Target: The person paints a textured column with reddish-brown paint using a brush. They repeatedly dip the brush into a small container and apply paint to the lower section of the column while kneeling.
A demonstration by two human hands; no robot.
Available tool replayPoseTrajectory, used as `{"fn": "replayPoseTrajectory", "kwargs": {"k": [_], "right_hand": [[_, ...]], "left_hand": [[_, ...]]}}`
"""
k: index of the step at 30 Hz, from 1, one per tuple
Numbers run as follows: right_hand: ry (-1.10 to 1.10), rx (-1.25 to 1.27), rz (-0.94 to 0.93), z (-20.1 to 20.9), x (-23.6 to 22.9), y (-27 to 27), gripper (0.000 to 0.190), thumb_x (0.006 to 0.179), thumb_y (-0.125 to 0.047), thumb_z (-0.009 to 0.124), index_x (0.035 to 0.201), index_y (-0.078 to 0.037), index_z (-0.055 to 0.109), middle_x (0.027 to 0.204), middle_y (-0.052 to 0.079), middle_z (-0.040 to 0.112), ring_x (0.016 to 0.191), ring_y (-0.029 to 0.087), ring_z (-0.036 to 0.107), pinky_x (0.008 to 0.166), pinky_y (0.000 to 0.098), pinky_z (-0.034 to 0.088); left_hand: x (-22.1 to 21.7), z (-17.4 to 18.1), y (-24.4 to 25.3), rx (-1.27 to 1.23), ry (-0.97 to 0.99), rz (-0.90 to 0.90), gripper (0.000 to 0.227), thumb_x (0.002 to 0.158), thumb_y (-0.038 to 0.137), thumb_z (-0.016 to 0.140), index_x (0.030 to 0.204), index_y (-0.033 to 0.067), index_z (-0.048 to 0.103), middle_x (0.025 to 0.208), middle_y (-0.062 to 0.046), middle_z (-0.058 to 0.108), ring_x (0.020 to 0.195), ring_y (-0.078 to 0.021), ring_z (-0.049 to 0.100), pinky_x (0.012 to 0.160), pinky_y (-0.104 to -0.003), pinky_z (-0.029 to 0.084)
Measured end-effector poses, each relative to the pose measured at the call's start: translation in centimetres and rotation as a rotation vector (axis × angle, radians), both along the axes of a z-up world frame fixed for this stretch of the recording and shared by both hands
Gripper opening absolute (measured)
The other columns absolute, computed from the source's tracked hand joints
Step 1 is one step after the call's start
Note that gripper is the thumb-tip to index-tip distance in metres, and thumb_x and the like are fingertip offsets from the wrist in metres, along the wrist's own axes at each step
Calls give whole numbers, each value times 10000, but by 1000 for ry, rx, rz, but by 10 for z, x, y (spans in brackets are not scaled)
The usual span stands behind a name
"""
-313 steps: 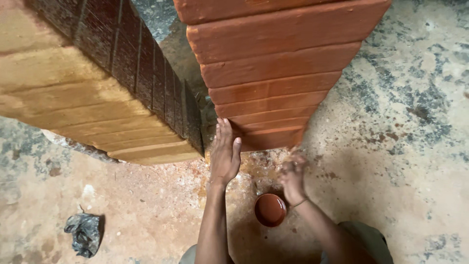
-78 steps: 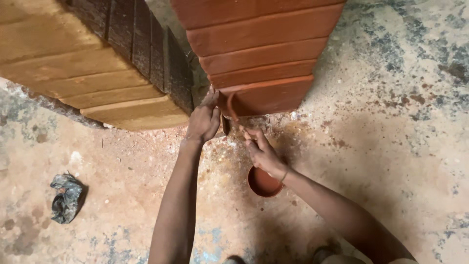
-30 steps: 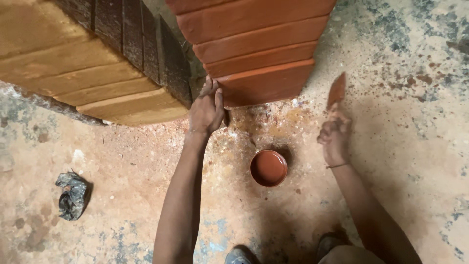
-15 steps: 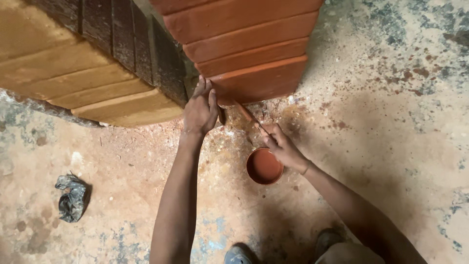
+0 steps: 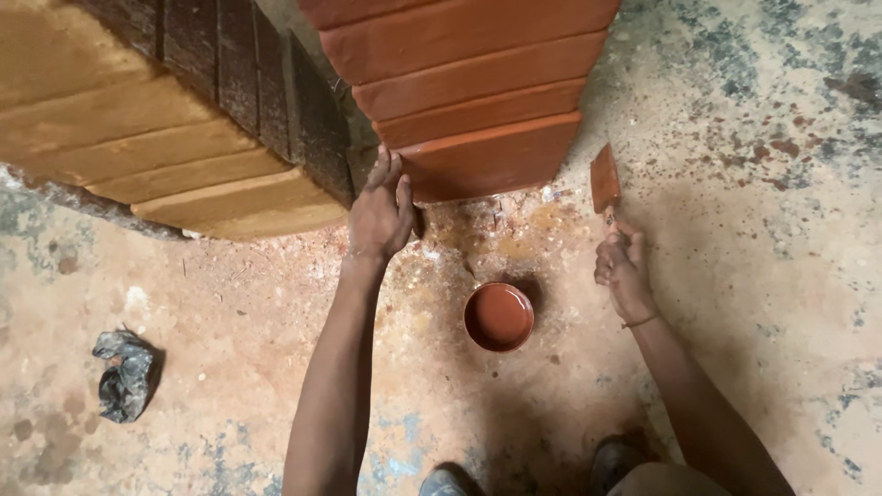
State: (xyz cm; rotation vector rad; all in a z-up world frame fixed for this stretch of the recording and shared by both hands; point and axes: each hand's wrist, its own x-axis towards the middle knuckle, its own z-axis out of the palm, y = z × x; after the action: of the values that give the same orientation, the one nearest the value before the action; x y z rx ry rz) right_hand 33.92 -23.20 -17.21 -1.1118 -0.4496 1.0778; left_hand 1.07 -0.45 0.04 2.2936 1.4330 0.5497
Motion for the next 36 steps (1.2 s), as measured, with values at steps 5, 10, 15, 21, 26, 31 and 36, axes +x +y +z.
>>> {"fn": "replayPoseTrajectory", "kwargs": {"k": [5, 10, 15, 21, 26, 31, 36], "right_hand": [[-316, -78, 71, -11, -34, 31, 518, 812, 100, 478, 1263, -155, 455, 1057, 62, 541, 727, 31, 565, 447, 187, 455], [-766, 206, 299, -7, -106, 73, 50, 1100, -34, 481, 1132, -73, 484, 1438, 145, 590, 798, 163, 578, 589, 299, 528], [-823, -120, 694, 33, -137, 79, 258, 1116, -152, 485, 1370, -121, 451, 1225, 92, 650, 910, 157, 618, 741, 254, 518], [-742, -77, 413, 64, -56, 80, 399, 985, -62, 558, 1383, -85, 537, 1253, -35, 535, 939, 11, 564, 672, 154, 564], [-297, -215, 167, 51, 0, 15, 476, 972, -77, 496, 1432, -197, 480, 811, -12, 517, 512, 42, 355, 393, 177, 307], [-209, -139, 184, 60, 11, -41, 339, 1046, -145, 513, 1381, -169, 473, 778, -24, 444, 550, 38, 365, 461, 192, 318], [-454, -144, 700, 96, 6, -73, 385, 1002, -166, 577, 1380, -96, 560, 765, -23, 500, 596, 92, 422, 509, 247, 391]], "left_hand": [[-2, -4, 0, -1, -15, 4, 567, 1041, 332, 368, 1543, 79, 447, 1658, -104, 317, 1471, -322, 425, 1211, -390, 351], [1, -9, 3, -45, 77, 2, 561, 1065, 342, 297, 1549, 79, 402, 1682, -111, 254, 1451, -347, 408, 1165, -420, 362], [0, -2, 0, -26, 65, 11, 570, 1048, 347, 312, 1546, 97, 430, 1667, -110, 287, 1435, -354, 435, 1188, -419, 362], [0, 2, -2, 1, 33, 0, 562, 1047, 326, 345, 1547, 85, 432, 1659, -124, 298, 1444, -369, 423, 1193, -421, 355], [-1, 2, -3, -35, 3, 17, 529, 1038, 293, 371, 1522, 105, 469, 1653, -112, 317, 1438, -375, 412, 1178, -421, 354], [0, 0, -7, 52, -83, -10, 522, 1032, 248, 428, 1507, 39, 487, 1628, -163, 367, 1426, -379, 455, 1172, -412, 382], [-3, -10, -7, 181, -102, -49, 505, 1051, 221, 448, 1503, 3, 501, 1624, -190, 390, 1406, -393, 523, 1181, -406, 430]]}}
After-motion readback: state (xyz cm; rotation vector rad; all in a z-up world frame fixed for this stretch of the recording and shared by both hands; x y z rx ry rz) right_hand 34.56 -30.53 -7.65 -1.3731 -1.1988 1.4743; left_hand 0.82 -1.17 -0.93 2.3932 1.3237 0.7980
